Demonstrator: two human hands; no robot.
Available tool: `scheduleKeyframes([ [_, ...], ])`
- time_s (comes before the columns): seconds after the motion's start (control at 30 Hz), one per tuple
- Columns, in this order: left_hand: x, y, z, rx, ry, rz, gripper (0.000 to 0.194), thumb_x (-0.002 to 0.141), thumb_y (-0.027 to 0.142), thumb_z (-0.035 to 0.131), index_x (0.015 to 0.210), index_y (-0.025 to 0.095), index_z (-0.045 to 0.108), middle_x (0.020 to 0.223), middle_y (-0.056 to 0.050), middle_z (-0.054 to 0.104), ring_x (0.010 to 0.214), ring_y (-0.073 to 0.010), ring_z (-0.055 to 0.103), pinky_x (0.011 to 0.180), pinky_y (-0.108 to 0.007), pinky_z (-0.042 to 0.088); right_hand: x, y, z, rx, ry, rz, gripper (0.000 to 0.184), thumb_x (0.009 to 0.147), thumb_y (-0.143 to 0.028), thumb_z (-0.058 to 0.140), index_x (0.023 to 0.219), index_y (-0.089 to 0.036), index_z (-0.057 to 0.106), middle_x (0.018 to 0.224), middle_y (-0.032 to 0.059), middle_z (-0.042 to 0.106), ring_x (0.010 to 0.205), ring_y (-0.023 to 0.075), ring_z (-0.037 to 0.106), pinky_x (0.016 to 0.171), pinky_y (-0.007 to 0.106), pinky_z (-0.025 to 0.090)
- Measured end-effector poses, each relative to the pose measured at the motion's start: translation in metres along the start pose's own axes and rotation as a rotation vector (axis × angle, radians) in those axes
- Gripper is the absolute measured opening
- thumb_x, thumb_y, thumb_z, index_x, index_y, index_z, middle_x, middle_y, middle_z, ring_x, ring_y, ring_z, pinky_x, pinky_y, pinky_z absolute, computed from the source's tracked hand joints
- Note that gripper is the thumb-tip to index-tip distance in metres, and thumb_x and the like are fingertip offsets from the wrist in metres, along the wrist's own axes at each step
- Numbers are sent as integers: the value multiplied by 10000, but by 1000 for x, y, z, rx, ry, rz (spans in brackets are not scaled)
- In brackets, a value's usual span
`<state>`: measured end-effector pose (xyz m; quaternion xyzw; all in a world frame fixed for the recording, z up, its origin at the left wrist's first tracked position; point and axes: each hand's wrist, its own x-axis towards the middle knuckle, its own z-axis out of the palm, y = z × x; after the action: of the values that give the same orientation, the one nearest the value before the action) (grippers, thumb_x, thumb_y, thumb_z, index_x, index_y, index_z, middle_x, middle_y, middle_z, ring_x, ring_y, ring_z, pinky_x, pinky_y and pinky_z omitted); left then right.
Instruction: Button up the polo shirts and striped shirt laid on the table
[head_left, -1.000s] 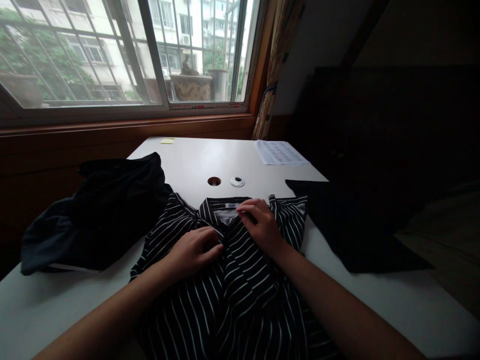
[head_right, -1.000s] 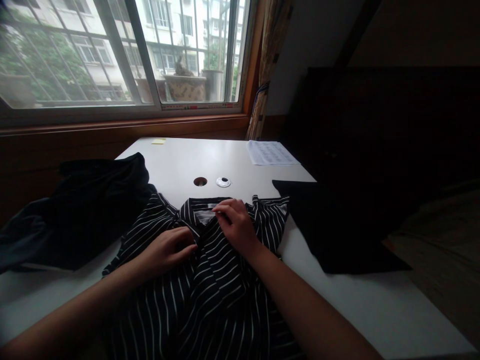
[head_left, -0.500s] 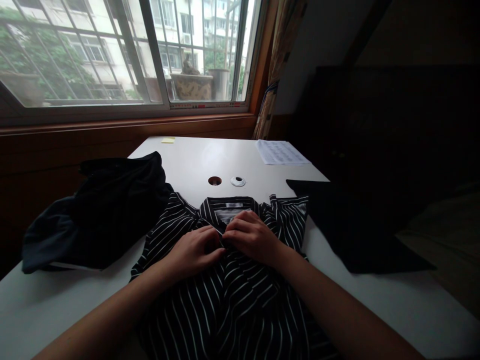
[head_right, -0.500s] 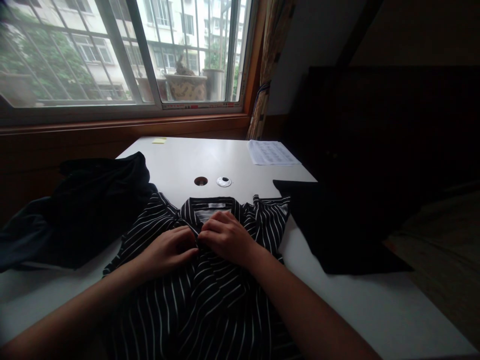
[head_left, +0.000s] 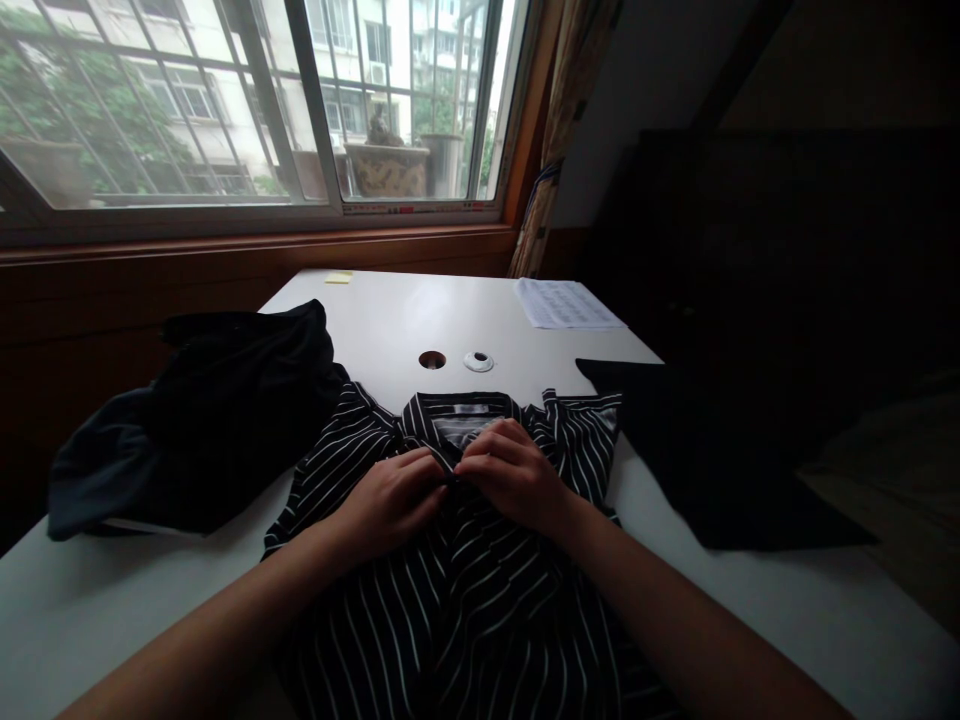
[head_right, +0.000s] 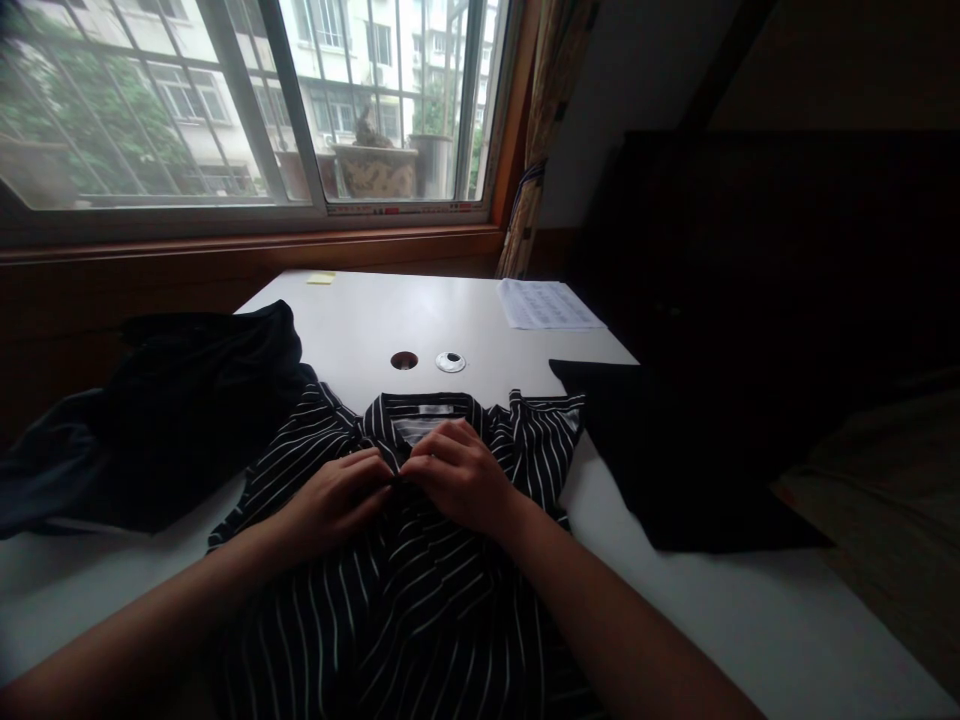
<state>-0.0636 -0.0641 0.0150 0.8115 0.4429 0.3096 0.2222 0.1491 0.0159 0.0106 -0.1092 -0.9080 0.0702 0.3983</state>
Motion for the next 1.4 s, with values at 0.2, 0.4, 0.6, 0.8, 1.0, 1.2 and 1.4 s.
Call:
scheduleKeyframes([
  [0.2, -1, 3, -6, -142, 54, 15, 147, 967, 188, 460, 868, 167, 566, 841, -19, 517, 753, -148, 509, 677, -272, 394, -1, -4, -3, -51, 69, -51, 178, 900, -115, 616, 1004, -257, 646, 910, -11, 689, 868, 176, 569, 829, 372, 457],
  [0.4, -3, 7, -9, -226, 76, 98, 121, 952, 170, 489, 895, 164, 596, 931, -47, 531, 860, -169, 534, 763, -297, 437, -3, -9, -7, -123, 91, -114, 223, 894, -95, 577, 1030, -259, 644, 945, -16, 702, 901, 180, 577, 892, 390, 451],
  [0.6, -4, 10, -11, -297, 74, 170, 111, 956, 135, 498, 968, 167, 604, 1060, -80, 575, 974, -190, 567, 849, -317, 464, -10, -9, -6, -216, 119, -162, 255, 878, -110, 556, 1074, -257, 627, 961, -4, 677, 925, 195, 558, 877, 404, 434],
  [0.8, -4, 8, -8, -354, 41, 155, 117, 967, 133, 475, 933, 166, 582, 1011, -68, 620, 944, -176, 596, 835, -301, 475, -8, -11, -4, -197, 128, -203, 254, 879, -81, 556, 1060, -255, 596, 967, 4, 635, 862, 170, 554, 779, 358, 452],
  [1.0, -11, 2, 1, -265, 115, 87, 274, 878, 124, 587, 1144, 184, 559, 949, -37, 639, 776, -138, 601, 700, -251, 494, -7, -11, -2, -173, 100, -207, 289, 859, -54, 612, 1070, -252, 595, 993, 0, 614, 859, 161, 558, 766, 335, 480],
  [1.2, -8, -2, 5, -149, 214, 163, 142, 906, 173, 609, 1047, 178, 618, 900, -40, 667, 792, -146, 635, 719, -257, 512, -2, -12, -1, -67, 72, -243, 221, 889, -79, 610, 1057, -223, 607, 984, 7, 632, 915, 145, 596, 811, 312, 541],
  [1.4, -6, 1, 5, -80, 295, 197, 79, 915, 165, 582, 976, 173, 630, 817, -32, 670, 699, -132, 633, 637, -233, 511, -1, -13, -2, 3, 72, -219, 221, 892, -87, 626, 1072, -213, 631, 1025, 21, 664, 991, 159, 620, 859, 320, 575],
])
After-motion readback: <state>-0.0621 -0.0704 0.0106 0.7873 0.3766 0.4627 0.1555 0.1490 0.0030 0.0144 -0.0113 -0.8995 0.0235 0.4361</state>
